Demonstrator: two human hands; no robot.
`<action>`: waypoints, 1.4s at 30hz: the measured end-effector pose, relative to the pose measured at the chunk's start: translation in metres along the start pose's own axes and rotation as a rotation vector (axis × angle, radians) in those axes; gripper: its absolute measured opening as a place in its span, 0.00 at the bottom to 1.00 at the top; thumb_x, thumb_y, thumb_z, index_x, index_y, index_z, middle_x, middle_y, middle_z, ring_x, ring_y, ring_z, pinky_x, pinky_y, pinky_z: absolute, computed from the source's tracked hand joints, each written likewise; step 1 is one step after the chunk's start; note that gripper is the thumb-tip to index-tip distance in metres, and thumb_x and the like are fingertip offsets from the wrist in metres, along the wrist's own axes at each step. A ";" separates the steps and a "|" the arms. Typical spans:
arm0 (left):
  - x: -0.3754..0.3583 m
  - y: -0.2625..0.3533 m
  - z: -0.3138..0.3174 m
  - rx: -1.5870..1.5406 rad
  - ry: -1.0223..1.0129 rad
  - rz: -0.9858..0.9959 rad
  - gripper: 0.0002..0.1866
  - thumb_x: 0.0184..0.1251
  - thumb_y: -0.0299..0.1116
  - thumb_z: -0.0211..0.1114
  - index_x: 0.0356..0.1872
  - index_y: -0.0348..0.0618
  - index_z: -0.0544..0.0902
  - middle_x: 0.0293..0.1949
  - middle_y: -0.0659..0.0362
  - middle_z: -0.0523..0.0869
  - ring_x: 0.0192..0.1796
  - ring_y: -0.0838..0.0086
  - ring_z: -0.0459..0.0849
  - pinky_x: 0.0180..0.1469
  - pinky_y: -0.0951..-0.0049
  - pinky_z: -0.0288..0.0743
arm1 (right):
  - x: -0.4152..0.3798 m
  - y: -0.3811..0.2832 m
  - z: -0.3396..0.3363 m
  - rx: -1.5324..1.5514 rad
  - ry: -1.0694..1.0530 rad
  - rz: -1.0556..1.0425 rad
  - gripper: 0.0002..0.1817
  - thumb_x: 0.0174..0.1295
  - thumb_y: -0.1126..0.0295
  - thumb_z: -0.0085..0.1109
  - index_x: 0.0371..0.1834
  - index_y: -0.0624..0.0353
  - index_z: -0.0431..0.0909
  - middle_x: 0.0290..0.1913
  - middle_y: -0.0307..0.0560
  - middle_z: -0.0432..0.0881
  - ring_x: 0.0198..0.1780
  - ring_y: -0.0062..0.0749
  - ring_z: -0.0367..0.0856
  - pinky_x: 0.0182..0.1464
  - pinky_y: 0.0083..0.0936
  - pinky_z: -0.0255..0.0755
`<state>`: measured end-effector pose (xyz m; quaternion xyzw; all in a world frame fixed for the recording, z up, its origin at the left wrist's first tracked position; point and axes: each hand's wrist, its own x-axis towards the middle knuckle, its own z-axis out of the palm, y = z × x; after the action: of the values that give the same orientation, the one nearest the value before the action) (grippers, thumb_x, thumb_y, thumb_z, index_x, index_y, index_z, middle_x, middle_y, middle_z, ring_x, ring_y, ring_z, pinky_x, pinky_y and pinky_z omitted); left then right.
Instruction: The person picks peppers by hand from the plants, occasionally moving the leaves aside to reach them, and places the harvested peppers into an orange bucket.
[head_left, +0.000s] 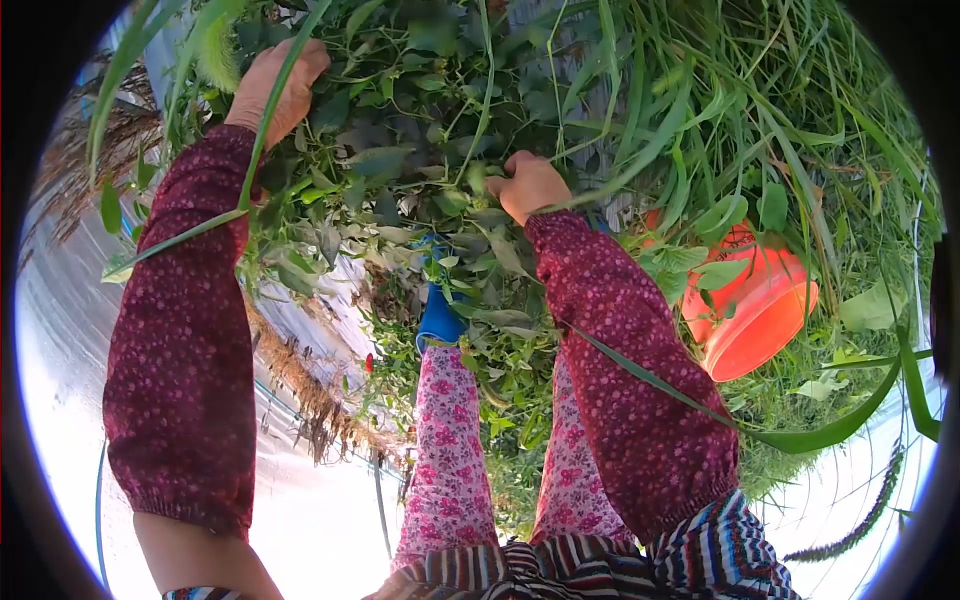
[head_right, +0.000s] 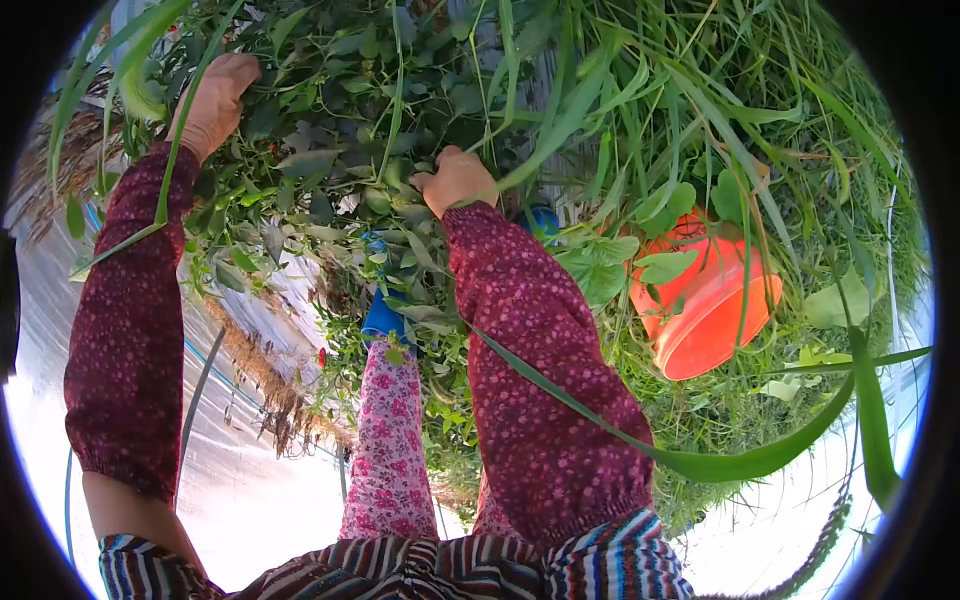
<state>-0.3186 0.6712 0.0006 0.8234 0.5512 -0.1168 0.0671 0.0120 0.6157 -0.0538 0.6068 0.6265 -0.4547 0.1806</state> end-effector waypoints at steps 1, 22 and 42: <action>0.000 0.004 -0.003 0.002 0.002 -0.006 0.16 0.49 0.20 0.59 0.42 0.43 0.80 0.48 0.59 0.79 0.55 0.63 0.75 0.56 0.65 0.71 | -0.002 0.000 0.003 -0.003 0.001 -0.006 0.32 0.53 0.50 0.64 0.56 0.60 0.74 0.51 0.59 0.78 0.53 0.47 0.77 0.53 0.38 0.71; 0.038 0.153 -0.033 -0.457 0.076 0.287 0.29 0.48 0.23 0.66 0.56 0.46 0.73 0.58 0.54 0.72 0.67 0.60 0.64 0.67 0.58 0.59 | -0.001 0.088 -0.035 1.470 -0.157 -0.092 0.36 0.54 0.52 0.67 0.64 0.56 0.67 0.65 0.45 0.67 0.66 0.35 0.65 0.68 0.33 0.57; 0.132 0.139 -0.011 -0.987 -0.238 -0.118 0.19 0.58 0.28 0.63 0.52 0.44 0.78 0.50 0.55 0.79 0.44 0.64 0.82 0.45 0.66 0.78 | -0.066 0.055 -0.109 1.745 -0.468 -0.176 0.18 0.66 0.51 0.53 0.43 0.55 0.71 0.41 0.44 0.76 0.36 0.32 0.76 0.36 0.26 0.72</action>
<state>-0.1408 0.7387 -0.0267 0.6420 0.5749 0.0606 0.5036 0.1115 0.6543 0.0355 0.3701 0.0507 -0.8916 -0.2560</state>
